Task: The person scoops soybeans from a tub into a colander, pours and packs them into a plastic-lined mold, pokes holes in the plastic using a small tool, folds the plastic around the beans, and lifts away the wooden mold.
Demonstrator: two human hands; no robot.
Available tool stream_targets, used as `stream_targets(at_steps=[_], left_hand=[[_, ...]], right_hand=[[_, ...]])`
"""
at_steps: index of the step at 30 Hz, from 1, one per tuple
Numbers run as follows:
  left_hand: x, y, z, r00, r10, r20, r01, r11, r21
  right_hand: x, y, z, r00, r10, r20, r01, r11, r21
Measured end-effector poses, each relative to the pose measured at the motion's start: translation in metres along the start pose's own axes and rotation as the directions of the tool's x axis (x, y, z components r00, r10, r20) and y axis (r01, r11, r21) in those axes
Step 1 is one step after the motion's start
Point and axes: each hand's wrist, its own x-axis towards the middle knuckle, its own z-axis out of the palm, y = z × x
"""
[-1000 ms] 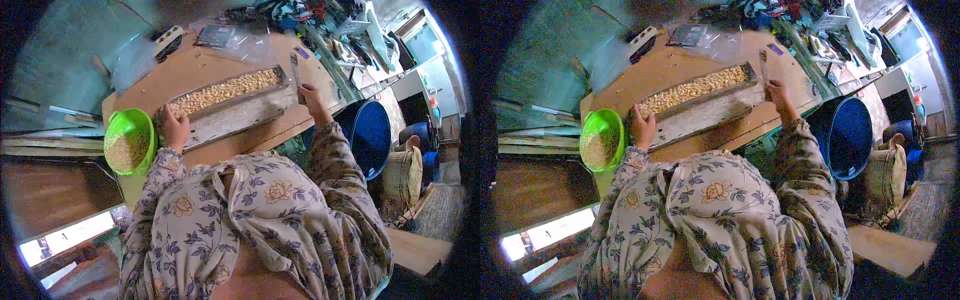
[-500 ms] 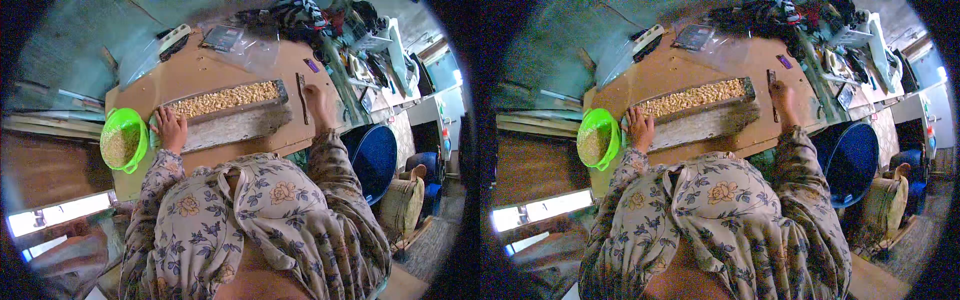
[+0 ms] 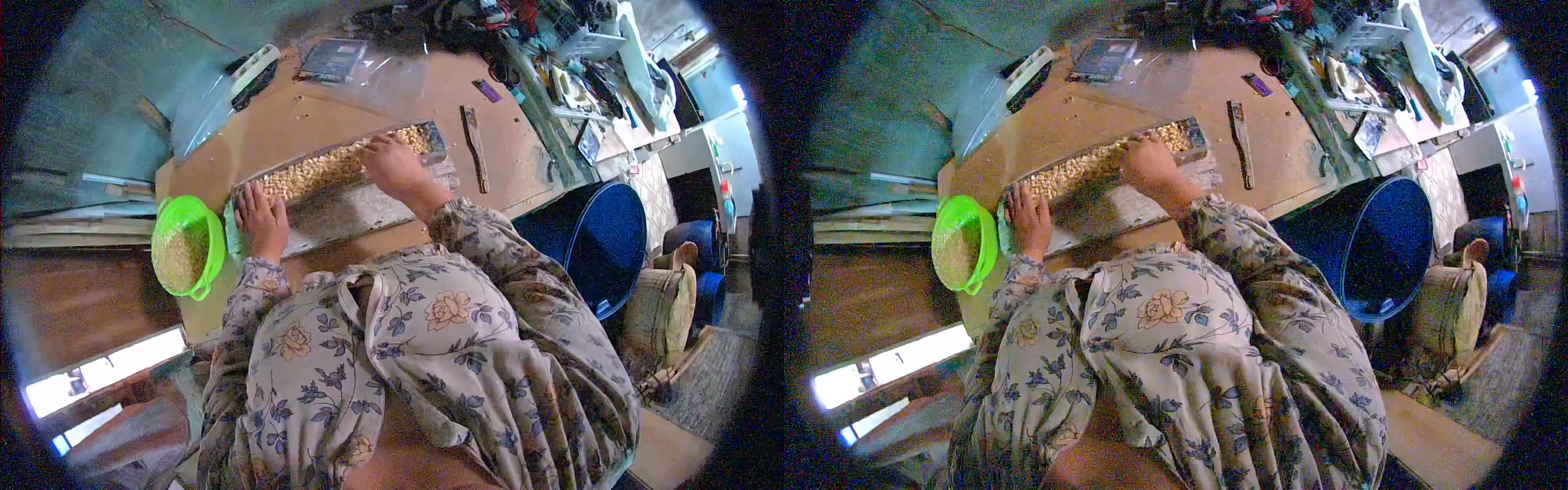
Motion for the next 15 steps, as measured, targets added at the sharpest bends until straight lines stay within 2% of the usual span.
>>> stream_targets(at_steps=[1, 2, 3, 5, 6, 8, 10, 11, 13, 14, 15], left_hand=[[0.001, -0.002, 0.000, 1.000, 0.002, -0.019, -0.004, 0.997, -0.081], [0.002, -0.006, 0.000, 0.999, 0.000, -0.036, -0.006, 0.987, -0.162], [0.005, -0.010, 0.003, 0.998, 0.026, -0.049, -0.032, 0.990, -0.134], [0.005, -0.015, 0.006, 0.999, 0.024, -0.026, -0.026, 0.996, -0.089], [0.006, -0.016, 0.006, 1.000, 0.020, -0.006, -0.021, 0.999, -0.041], [0.006, -0.017, 0.006, 0.999, 0.036, -0.002, -0.036, 0.999, -0.012], [0.004, -0.014, 0.004, 0.999, 0.049, 0.005, -0.049, 0.999, 0.013], [0.003, -0.010, 0.000, 0.999, 0.040, 0.008, -0.040, 0.999, 0.020], [0.002, -0.009, -0.002, 0.999, 0.030, 0.014, -0.030, 0.999, 0.028], [0.002, -0.010, 0.000, 0.999, 0.040, 0.005, -0.040, 0.999, 0.017], [0.002, -0.011, 0.003, 0.999, 0.048, -0.009, -0.048, 0.999, 0.005]], right_hand=[[0.000, -0.001, 0.009, 0.977, -0.060, -0.205, 0.042, 0.995, -0.092], [0.000, -0.003, 0.010, 0.909, -0.137, -0.393, 0.065, 0.979, -0.191], [-0.001, -0.002, 0.009, 0.911, -0.134, -0.391, 0.062, 0.980, -0.190], [-0.003, 0.002, 0.000, 0.994, -0.001, -0.105, -0.004, 0.999, -0.051], [-0.003, 0.005, -0.006, 0.995, 0.000, -0.105, -0.005, 0.999, -0.050], [-0.008, 0.019, -0.016, 0.969, 0.180, -0.166, -0.162, 0.979, 0.121], [-0.021, 0.065, -0.007, 0.814, 0.429, -0.392, -0.287, 0.883, 0.371], [-0.026, 0.109, 0.017, 0.756, 0.580, -0.302, -0.381, 0.766, 0.517], [-0.045, 0.147, 0.025, 0.734, 0.660, -0.164, -0.557, 0.721, 0.412], [-0.056, 0.148, 0.015, 0.778, 0.616, -0.126, -0.599, 0.786, 0.152], [-0.061, 0.160, 0.024, 0.780, 0.612, -0.128, -0.595, 0.790, 0.150]])
